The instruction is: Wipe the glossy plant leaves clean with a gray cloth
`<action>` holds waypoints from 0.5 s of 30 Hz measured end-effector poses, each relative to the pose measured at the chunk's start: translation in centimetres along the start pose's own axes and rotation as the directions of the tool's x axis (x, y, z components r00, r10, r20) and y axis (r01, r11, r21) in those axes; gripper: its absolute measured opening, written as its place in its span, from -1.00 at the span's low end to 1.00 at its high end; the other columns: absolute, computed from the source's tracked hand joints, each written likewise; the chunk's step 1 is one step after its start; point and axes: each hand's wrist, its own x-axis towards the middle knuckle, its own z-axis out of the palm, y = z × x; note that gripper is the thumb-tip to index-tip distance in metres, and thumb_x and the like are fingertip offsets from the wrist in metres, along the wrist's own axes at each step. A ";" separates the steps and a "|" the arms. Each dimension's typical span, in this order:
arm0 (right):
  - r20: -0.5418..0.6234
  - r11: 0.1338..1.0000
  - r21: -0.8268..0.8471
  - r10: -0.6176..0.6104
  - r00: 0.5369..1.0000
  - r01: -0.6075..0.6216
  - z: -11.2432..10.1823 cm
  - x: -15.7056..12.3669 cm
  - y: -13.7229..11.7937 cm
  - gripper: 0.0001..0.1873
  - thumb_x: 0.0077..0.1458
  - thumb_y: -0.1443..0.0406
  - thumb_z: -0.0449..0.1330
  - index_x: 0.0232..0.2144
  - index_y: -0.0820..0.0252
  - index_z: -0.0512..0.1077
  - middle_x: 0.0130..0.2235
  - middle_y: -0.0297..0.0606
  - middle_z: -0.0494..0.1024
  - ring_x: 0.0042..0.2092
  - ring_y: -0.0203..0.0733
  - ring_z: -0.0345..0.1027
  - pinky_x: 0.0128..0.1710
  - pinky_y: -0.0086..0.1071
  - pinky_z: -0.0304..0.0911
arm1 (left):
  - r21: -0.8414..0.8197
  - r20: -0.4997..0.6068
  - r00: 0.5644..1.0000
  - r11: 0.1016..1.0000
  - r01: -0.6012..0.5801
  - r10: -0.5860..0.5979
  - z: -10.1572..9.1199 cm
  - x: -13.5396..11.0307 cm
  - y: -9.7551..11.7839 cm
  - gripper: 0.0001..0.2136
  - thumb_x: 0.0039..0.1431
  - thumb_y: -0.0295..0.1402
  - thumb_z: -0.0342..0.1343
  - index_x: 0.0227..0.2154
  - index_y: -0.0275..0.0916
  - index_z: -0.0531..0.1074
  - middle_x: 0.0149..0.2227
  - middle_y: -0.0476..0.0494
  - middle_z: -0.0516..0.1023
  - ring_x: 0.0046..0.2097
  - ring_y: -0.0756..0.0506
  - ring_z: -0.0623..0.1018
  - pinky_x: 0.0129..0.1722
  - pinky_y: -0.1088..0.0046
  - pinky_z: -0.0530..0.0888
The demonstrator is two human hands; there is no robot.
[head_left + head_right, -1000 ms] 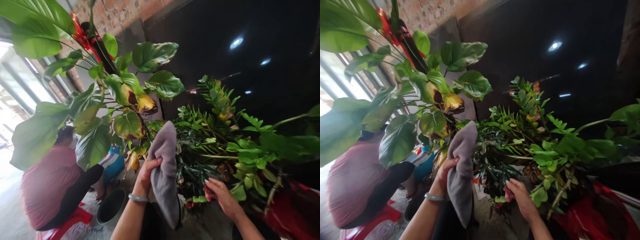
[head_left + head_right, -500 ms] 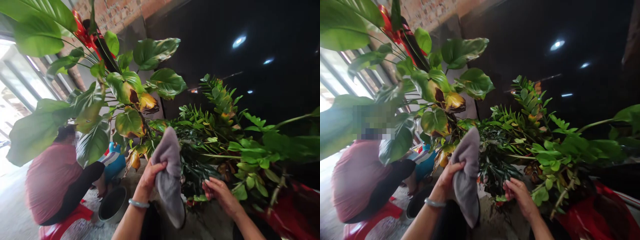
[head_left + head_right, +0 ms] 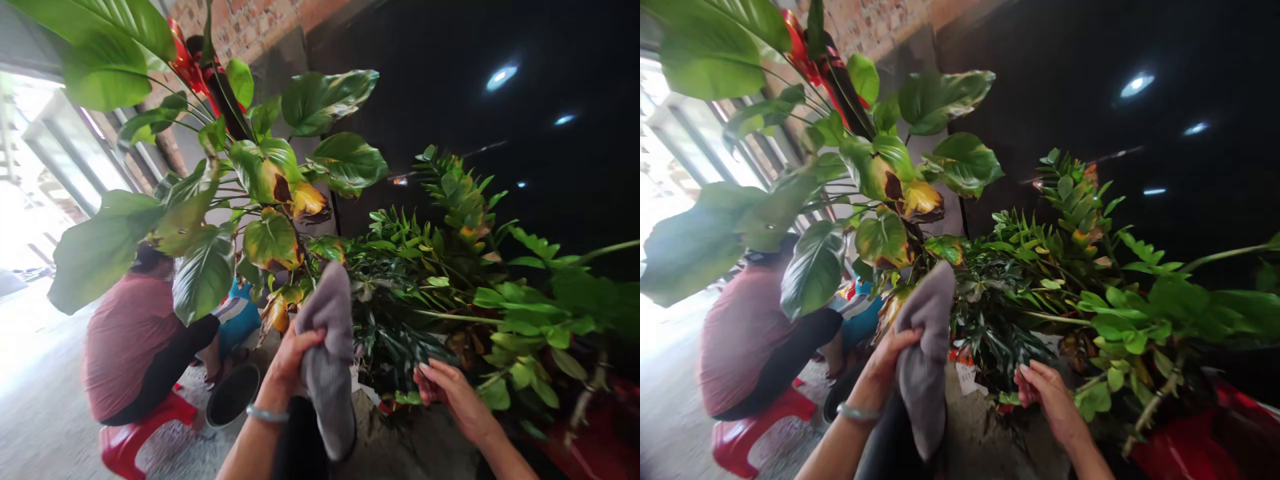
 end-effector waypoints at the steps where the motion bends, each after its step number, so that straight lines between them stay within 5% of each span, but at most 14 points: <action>1: -0.002 1.000 0.006 0.004 1.000 -0.004 0.1 0.1 0.1 -0.61 -0.45 -0.02 0.38 -0.70 0.13 0.42 -0.59 -0.29 0.50 -0.60 -0.21 0.26 -0.56 -0.29 0.17 | -0.037 -0.102 0.993 0.997 -0.064 0.060 0.1 1.0 0.5 -0.63 -0.34 -0.38 0.37 -0.33 -0.30 0.56 -0.44 -0.10 0.62 -0.42 -0.12 0.54 -0.36 0.40 0.46; 4: -0.004 1.000 0.027 0.012 1.000 -0.012 0.4 0.2 0.4 -0.62 -0.45 -0.01 0.39 -0.69 0.14 0.44 -0.60 -0.30 0.49 -0.60 -0.22 0.26 -0.57 -0.31 0.15 | -0.025 -0.179 0.983 0.999 -0.044 0.038 0.4 2.7 -1.6 -0.69 -0.37 -0.41 0.39 -0.42 -0.28 0.56 -0.51 -0.06 0.59 -0.47 -0.08 0.52 -0.38 0.41 0.45; 6: -0.005 1.000 0.029 0.006 1.000 -0.006 0.4 0.2 0.5 -0.62 -0.45 0.00 0.40 -0.68 0.15 0.46 -0.61 -0.31 0.49 -0.61 -0.23 0.25 -0.58 -0.33 0.13 | 0.070 -0.047 0.993 0.991 0.113 -0.110 0.4 1.9 -4.7 -0.73 -0.40 -0.45 0.39 -0.49 -0.29 0.58 -0.54 -0.05 0.58 -0.50 -0.07 0.49 -0.42 0.43 0.42; 9: -0.009 1.000 0.017 -0.007 1.000 0.007 0.4 0.0 0.3 -0.61 -0.45 -0.01 0.40 -0.69 0.16 0.47 -0.61 -0.32 0.50 -0.61 -0.25 0.25 -0.59 -0.34 0.13 | 0.189 0.153 0.928 0.932 0.310 -0.340 -0.1 -0.7 -8.2 -0.75 -0.42 -0.47 0.36 -0.51 -0.31 0.59 -0.54 -0.04 0.58 -0.50 -0.04 0.48 -0.43 0.47 0.39; 11: -0.012 1.000 0.011 -0.003 1.000 0.003 0.4 -0.1 0.0 -0.60 -0.48 -0.02 0.41 -0.71 0.15 0.47 -0.62 -0.31 0.50 -0.61 -0.24 0.25 -0.59 -0.33 0.14 | 0.203 0.231 0.895 0.919 0.339 -0.382 -0.7 -2.0 -7.9 -0.73 -0.39 -0.45 0.35 -0.46 -0.30 0.60 -0.51 -0.04 0.59 -0.49 -0.04 0.48 -0.42 0.47 0.40; 15: -0.012 0.999 0.030 0.012 1.000 -0.011 0.6 -0.1 -0.3 -0.58 -0.52 -0.04 0.42 -0.72 0.15 0.46 -0.62 -0.31 0.51 -0.61 -0.25 0.25 -0.59 -0.34 0.16 | -0.009 0.129 0.979 0.987 0.161 -0.158 -0.9 -0.9 -3.2 -0.64 -0.38 -0.39 0.37 -0.36 -0.29 0.58 -0.46 -0.08 0.61 -0.45 -0.09 0.52 -0.38 0.44 0.43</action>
